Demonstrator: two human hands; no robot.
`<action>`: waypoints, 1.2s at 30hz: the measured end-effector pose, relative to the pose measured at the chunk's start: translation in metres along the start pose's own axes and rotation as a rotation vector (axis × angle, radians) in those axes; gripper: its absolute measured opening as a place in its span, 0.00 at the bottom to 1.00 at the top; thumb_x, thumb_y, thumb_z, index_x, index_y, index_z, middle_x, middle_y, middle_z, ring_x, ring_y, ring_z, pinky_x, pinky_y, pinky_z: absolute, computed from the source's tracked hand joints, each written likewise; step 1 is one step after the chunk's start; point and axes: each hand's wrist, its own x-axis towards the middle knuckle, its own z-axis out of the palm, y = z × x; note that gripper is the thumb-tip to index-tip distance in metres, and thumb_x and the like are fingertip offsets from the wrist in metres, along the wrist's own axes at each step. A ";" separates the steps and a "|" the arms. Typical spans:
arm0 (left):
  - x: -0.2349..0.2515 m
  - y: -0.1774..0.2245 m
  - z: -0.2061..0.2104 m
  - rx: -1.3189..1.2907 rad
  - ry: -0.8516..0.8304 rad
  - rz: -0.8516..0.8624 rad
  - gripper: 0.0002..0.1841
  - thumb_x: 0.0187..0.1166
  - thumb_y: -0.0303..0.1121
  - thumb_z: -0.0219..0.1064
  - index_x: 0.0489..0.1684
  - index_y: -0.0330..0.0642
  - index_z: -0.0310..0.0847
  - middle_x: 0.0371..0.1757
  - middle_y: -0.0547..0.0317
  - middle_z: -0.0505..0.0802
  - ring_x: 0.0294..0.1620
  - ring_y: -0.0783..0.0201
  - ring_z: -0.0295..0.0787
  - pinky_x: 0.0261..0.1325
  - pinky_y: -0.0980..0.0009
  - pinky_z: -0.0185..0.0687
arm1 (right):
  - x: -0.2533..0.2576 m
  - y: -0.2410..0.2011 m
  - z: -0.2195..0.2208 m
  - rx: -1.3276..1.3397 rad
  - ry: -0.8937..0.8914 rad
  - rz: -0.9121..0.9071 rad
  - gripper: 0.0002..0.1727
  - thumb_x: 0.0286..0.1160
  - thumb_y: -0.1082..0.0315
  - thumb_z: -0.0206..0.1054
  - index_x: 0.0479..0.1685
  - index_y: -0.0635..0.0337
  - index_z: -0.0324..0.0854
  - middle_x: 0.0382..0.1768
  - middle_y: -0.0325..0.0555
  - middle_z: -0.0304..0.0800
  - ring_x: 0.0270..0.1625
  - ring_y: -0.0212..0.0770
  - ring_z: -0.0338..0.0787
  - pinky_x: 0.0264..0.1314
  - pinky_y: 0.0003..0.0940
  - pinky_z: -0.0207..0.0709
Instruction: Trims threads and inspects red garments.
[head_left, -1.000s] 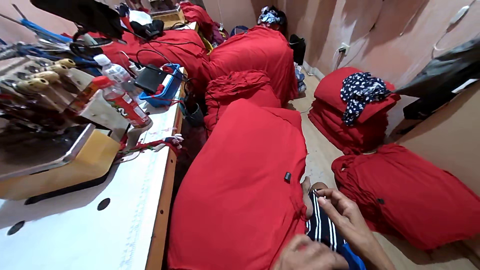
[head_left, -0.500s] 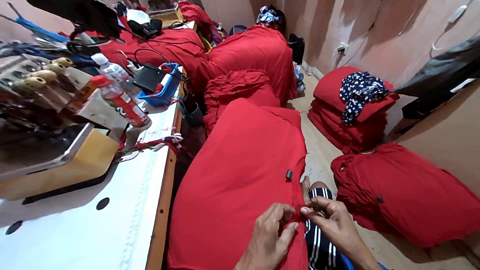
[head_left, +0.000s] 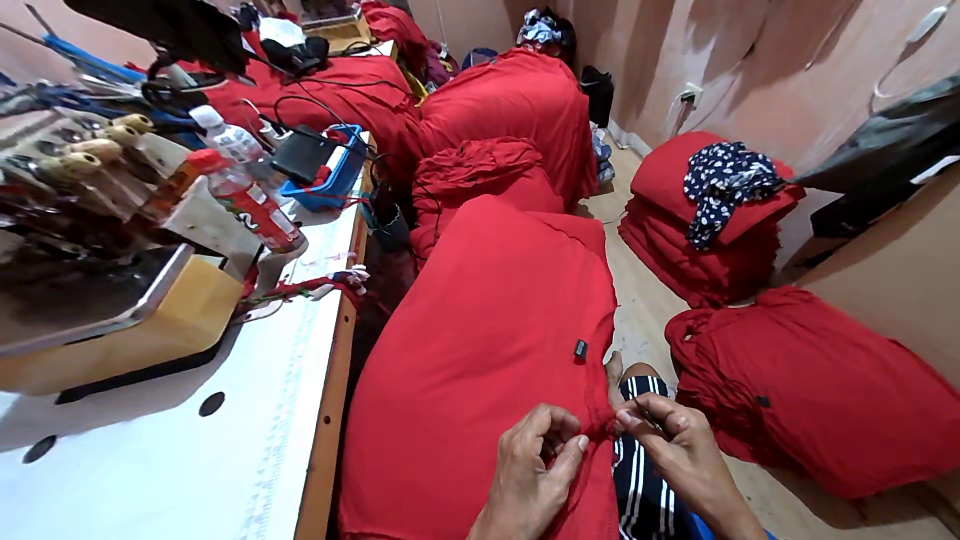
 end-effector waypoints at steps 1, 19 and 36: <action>0.000 0.000 0.000 -0.002 -0.002 -0.005 0.07 0.71 0.23 0.69 0.40 0.28 0.84 0.31 0.56 0.89 0.26 0.78 0.82 0.30 0.85 0.78 | 0.000 0.000 -0.001 -0.005 -0.003 -0.017 0.07 0.75 0.70 0.65 0.36 0.62 0.87 0.29 0.28 0.88 0.29 0.11 0.81 0.32 0.08 0.74; 0.002 -0.001 0.005 0.195 0.009 0.252 0.06 0.73 0.26 0.68 0.39 0.32 0.89 0.36 0.49 0.89 0.36 0.69 0.86 0.42 0.83 0.81 | -0.022 -0.023 0.013 -0.235 -0.127 -0.380 0.06 0.69 0.71 0.67 0.33 0.65 0.87 0.28 0.48 0.88 0.29 0.31 0.84 0.33 0.19 0.75; 0.001 -0.005 0.007 0.216 0.045 0.217 0.06 0.79 0.26 0.64 0.37 0.31 0.84 0.35 0.51 0.88 0.34 0.71 0.85 0.43 0.84 0.81 | -0.019 -0.009 0.003 -0.552 0.062 -0.407 0.14 0.72 0.57 0.69 0.43 0.60 0.88 0.30 0.44 0.88 0.25 0.35 0.83 0.26 0.28 0.76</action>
